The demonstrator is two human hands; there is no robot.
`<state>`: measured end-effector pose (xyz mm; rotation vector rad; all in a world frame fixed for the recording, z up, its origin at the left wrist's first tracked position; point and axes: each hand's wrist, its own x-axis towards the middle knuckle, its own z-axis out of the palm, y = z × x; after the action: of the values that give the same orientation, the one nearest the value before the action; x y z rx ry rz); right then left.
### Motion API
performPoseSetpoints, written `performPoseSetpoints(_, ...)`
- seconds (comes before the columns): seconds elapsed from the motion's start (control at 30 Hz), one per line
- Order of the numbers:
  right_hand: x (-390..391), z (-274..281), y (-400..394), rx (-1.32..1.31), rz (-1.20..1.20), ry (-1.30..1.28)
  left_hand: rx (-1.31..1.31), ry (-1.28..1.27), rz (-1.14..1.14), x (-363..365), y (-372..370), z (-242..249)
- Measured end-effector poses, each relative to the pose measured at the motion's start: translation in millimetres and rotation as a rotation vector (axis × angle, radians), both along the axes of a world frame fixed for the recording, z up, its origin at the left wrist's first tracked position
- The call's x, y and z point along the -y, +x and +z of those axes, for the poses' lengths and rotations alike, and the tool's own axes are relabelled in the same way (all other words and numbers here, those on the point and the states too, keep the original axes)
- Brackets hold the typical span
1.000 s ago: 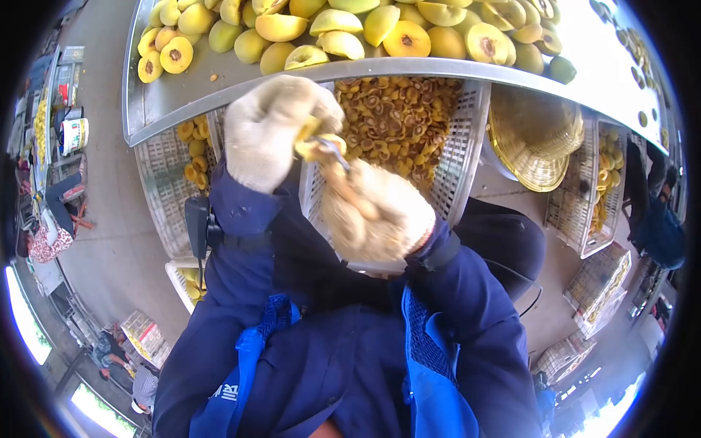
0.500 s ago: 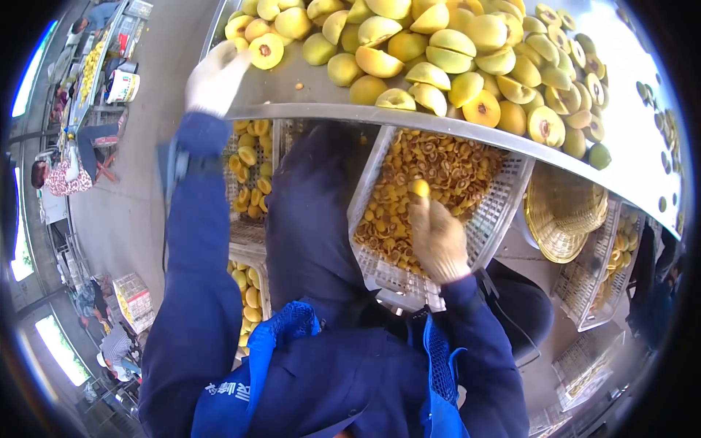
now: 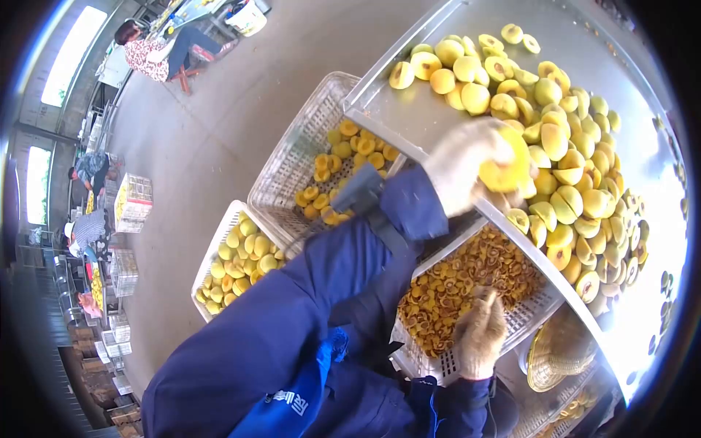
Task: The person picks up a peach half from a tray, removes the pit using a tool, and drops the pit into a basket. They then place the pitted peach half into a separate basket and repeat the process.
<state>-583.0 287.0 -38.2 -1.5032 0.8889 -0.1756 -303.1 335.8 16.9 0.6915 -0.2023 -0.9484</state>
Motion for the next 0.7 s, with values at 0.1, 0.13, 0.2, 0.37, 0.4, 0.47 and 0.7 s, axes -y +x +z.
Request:
performPoseSetpoints(0.1, 0.9, 43.6, 8.4, 0.078, -0.095, -0.181, -0.007, -0.099, -0.055, 18.1, -47.1, -15.2)
performPoseSetpoints(0.13, 8.6, 56.1, 5.1, 0.067, -0.011, -0.249, 0.058, -0.001, 0.116, 16.1, -65.8, -17.0)
performPoseSetpoints(0.2, 9.0, 74.4, 6.3, 0.098, -0.013, -0.042, 0.576, 0.166, 0.313, 22.0, -94.6, -32.9)
performPoseSetpoints(0.37, 25.7, 72.1, 13.3, -0.016, -0.033, 0.111, -0.256, -0.121, -0.152, 29.3, -112.2, -30.8)
performPoseSetpoints(0.4, 26.6, 56.1, 6.8, 0.07, 0.023, -0.058, -0.261, -0.11, -0.166, 31.5, -115.5, -33.7)
performPoseSetpoints(0.47, 25.8, 40.3, 2.3, 0.113, 0.096, -0.203, -0.263, -0.07, -0.154, 33.4, -117.9, -37.9)
performPoseSetpoints(0.7, 23.7, 15.7, 6.3, 0.175, 0.179, -0.49, -0.345, -0.022, -0.091, 34.1, -120.5, -55.7)
